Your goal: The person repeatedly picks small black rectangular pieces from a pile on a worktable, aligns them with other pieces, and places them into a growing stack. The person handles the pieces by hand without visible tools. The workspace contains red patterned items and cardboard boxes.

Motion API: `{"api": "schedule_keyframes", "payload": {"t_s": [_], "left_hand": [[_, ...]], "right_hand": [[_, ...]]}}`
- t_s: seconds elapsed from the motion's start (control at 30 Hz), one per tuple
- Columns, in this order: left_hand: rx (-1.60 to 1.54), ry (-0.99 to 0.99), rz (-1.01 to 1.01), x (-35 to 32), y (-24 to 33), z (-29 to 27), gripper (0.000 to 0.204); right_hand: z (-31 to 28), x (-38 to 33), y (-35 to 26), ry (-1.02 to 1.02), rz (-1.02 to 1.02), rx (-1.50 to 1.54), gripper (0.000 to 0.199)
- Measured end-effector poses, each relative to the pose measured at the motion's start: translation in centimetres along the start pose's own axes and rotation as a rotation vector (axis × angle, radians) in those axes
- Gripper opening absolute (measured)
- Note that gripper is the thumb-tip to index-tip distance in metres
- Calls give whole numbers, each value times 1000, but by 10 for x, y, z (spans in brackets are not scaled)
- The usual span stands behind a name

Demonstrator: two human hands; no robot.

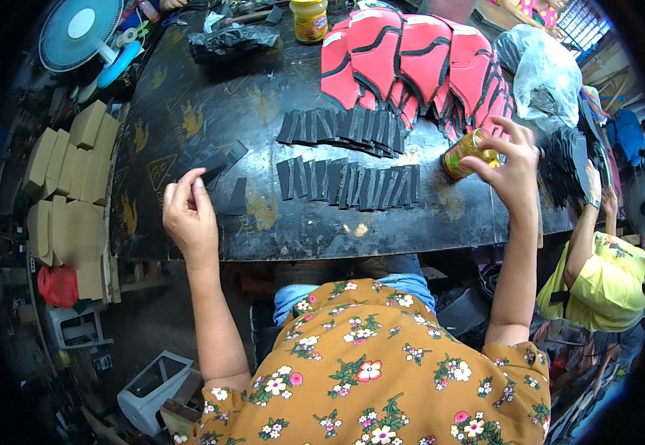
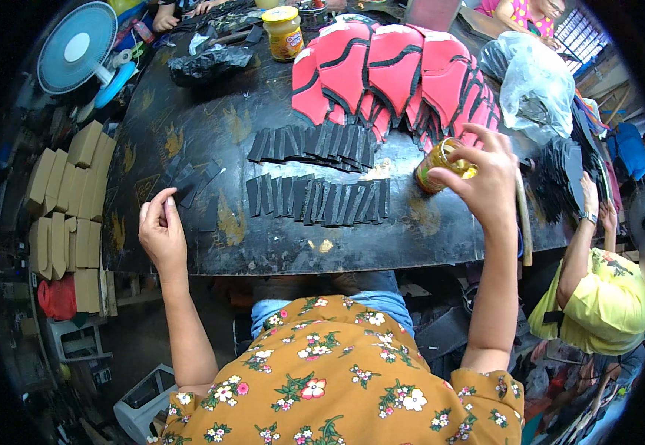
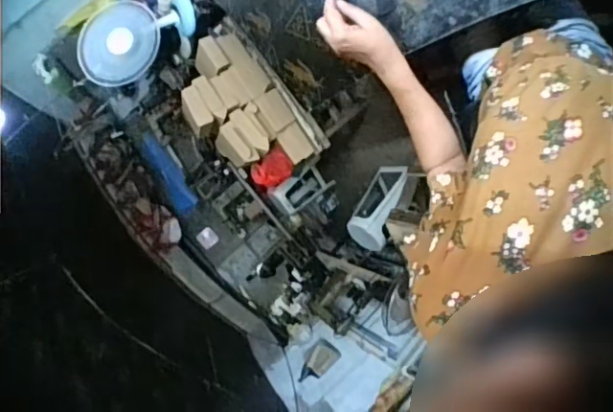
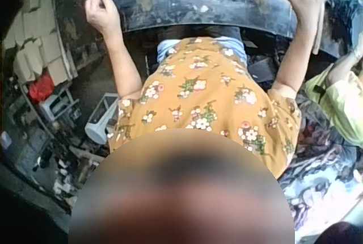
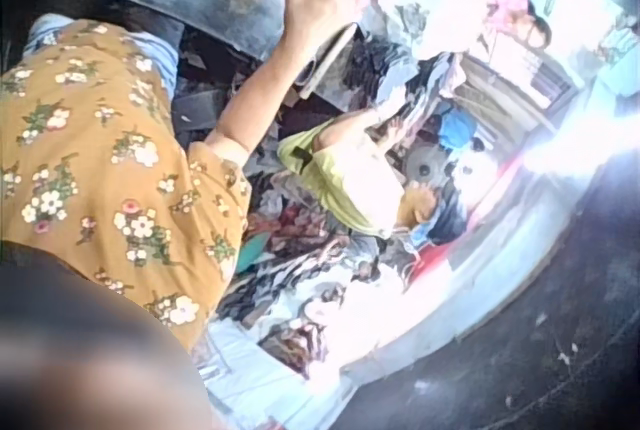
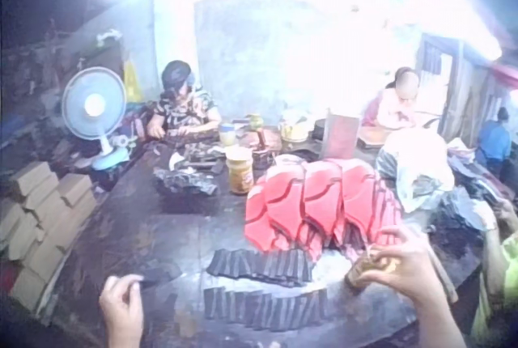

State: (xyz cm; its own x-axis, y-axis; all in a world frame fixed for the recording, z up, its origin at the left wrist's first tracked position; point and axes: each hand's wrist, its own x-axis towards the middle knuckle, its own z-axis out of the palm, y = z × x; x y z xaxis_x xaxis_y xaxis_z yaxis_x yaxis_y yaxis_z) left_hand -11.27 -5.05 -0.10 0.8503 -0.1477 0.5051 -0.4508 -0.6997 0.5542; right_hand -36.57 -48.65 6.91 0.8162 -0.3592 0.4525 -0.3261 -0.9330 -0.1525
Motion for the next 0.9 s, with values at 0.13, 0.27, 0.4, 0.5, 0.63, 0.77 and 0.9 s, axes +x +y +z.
{"api": "schedule_keyframes", "payload": {"t_s": [0.13, 0.27, 0.4, 0.5, 0.63, 0.77, 0.9], "left_hand": [[-675, -79, -164, -10, 32, 18, 18], [-1013, -306, -202, -29, 70, 37, 16], [-1236, -500, -345, -47, 102, 56, 43], [-1293, -657, -472, -56, 112, 58, 56], [-1297, -808, -524, -60, 116, 60, 49], [-1333, -792, -547, -63, 118, 58, 45], [-1382, -791, -525, -61, 118, 57, 44]], "right_hand": [[-10, -27, -4, 399, 57, -55, 46], [-9, -50, -14, 221, -34, -138, 50], [-18, -62, -40, 40, 20, 286, 35], [-5, -60, -79, -192, 109, 870, 31], [35, -47, -126, -353, 102, 1126, 42], [64, -32, -141, -288, 16, 1060, 48], [74, -33, -140, -206, -85, 913, 52]]}}
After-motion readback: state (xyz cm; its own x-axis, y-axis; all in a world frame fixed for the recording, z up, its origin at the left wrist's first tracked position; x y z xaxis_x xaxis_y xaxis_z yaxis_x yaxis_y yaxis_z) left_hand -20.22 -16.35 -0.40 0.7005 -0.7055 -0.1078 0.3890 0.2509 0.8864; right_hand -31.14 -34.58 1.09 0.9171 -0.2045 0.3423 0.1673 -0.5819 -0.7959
